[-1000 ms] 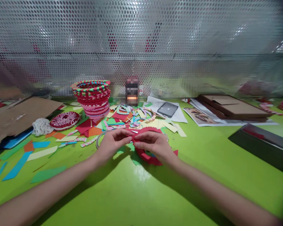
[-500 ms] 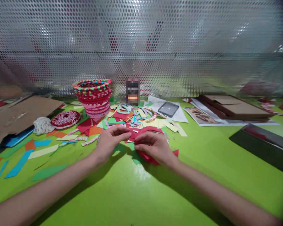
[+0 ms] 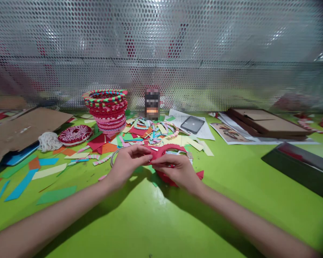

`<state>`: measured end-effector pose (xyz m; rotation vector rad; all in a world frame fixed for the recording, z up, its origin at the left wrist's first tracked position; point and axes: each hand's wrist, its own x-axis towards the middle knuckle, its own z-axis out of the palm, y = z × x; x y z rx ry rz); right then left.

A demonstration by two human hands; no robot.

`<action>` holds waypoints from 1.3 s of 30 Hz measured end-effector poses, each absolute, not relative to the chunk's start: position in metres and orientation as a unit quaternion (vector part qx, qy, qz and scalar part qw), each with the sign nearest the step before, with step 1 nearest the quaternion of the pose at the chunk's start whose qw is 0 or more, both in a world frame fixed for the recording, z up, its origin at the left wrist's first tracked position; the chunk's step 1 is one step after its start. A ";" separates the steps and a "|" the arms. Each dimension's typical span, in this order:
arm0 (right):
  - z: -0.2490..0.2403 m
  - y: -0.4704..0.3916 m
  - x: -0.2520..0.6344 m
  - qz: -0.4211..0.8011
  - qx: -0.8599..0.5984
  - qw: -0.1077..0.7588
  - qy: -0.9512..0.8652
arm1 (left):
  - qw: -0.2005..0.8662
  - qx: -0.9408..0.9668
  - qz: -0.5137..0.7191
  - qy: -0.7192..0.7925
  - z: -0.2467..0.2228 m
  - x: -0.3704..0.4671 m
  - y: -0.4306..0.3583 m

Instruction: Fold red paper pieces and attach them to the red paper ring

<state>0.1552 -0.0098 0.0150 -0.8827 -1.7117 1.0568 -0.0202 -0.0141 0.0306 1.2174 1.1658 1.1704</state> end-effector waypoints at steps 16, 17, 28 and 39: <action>-0.002 -0.009 0.164 0.032 -0.318 0.397 -0.860 | 0.632 0.364 0.489 0.478 0.029 -0.018 -0.014; -0.002 -0.009 0.164 0.026 -0.315 0.398 -0.862 | 0.634 0.360 0.488 0.480 0.030 -0.017 -0.014; 0.016 -0.015 0.158 0.286 -0.362 0.460 -0.759 | 0.616 0.429 0.473 0.462 0.025 -0.018 -0.014; 0.013 -0.013 0.153 0.424 -0.393 0.519 -0.629 | 0.526 0.541 0.464 0.464 0.028 -0.017 -0.015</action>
